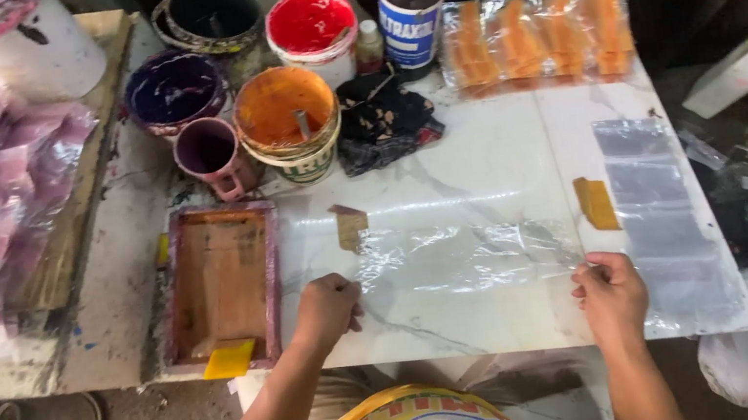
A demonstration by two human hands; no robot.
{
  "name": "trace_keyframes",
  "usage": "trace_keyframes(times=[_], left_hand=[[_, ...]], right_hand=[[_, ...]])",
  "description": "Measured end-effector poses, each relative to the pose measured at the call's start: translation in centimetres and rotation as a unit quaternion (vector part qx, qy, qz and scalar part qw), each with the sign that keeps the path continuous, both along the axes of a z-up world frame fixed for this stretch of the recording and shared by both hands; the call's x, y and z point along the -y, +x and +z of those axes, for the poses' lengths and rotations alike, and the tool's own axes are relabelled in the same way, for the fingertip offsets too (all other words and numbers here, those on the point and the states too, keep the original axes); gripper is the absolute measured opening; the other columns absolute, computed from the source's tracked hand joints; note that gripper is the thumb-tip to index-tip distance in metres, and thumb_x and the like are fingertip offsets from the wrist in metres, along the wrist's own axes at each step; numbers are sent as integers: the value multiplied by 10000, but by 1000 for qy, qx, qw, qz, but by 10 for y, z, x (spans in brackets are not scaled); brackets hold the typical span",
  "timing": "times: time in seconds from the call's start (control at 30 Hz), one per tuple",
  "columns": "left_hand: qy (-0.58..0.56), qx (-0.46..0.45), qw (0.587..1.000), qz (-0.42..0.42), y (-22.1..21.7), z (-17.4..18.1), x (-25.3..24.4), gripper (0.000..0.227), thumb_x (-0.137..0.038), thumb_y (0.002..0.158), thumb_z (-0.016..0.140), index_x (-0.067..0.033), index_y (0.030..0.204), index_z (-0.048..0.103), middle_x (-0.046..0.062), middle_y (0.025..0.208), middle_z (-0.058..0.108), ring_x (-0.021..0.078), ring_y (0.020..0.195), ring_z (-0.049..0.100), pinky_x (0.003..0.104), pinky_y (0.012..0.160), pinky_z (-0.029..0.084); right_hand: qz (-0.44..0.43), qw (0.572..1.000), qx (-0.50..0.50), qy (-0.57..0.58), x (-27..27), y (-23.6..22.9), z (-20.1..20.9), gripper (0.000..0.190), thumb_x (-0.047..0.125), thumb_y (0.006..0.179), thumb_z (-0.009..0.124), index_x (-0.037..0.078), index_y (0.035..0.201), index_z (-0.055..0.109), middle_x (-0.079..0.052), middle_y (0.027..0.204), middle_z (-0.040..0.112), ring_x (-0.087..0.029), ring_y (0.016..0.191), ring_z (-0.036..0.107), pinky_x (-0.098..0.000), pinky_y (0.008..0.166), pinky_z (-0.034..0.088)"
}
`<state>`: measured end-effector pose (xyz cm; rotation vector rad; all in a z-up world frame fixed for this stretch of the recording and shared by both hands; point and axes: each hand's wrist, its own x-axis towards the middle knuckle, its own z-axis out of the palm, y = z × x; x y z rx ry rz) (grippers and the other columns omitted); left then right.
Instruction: The person wipes a rectangular wooden frame with a yellow sponge, cleans the white table surface with a dark cloth, and places a clear plastic sheet on the table. They then stir a container of orange paint with a stick.
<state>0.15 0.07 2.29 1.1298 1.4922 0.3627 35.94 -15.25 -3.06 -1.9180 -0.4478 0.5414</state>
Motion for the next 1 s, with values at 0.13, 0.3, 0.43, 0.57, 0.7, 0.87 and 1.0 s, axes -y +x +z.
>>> trace_keyframes(times=[0.13,0.3,0.43,0.57,0.7,0.87,1.0], left_hand=[[-18,-54,997,-47,4,23,3,229,-190,980,591,-50,819,672,76,698,709,190,511,637,307,606,497],[-19,-74,995,-59,6,25,0,234,-254,985,592,-67,879,685,66,707,716,189,519,657,301,612,495],[-12,-95,992,-87,11,22,-5,249,-301,992,585,-92,878,659,49,734,715,187,536,678,321,568,458],[-3,-144,982,-119,18,0,-11,247,-324,976,568,-105,927,672,38,775,733,183,572,698,321,567,493],[118,-210,959,-146,22,-53,-16,289,-287,948,540,-121,721,476,32,663,534,216,642,460,384,550,334],[113,-235,954,-149,24,-56,-19,299,-303,948,518,-107,723,491,50,687,574,247,651,488,400,565,371],[140,-262,942,-158,25,-56,-16,219,-285,966,535,-110,834,530,73,723,629,290,656,545,419,571,410]], right_hand=[[-31,999,-32,-8,-2,0,3,125,73,971,671,103,1092,656,-81,827,678,-164,611,595,-271,508,426],[-27,999,-13,-16,1,6,1,148,33,962,657,96,1095,670,-62,843,693,-163,614,605,-266,482,413],[-29,999,24,-32,2,3,8,161,41,960,645,98,1109,669,-45,844,688,-161,614,608,-270,531,454],[-19,996,62,-57,4,4,15,119,51,1006,665,75,1122,683,-69,864,701,-180,637,629,-245,665,529],[-27,993,59,-99,3,1,24,116,69,1028,660,93,1139,689,-45,874,705,-188,657,644,-260,695,514],[-24,993,55,-105,5,7,18,163,57,989,630,85,1137,694,-42,864,694,-192,667,648,-258,706,517],[-4,987,78,-142,5,3,26,188,94,979,587,107,1132,694,-9,896,706,-179,694,667,-269,794,491]])
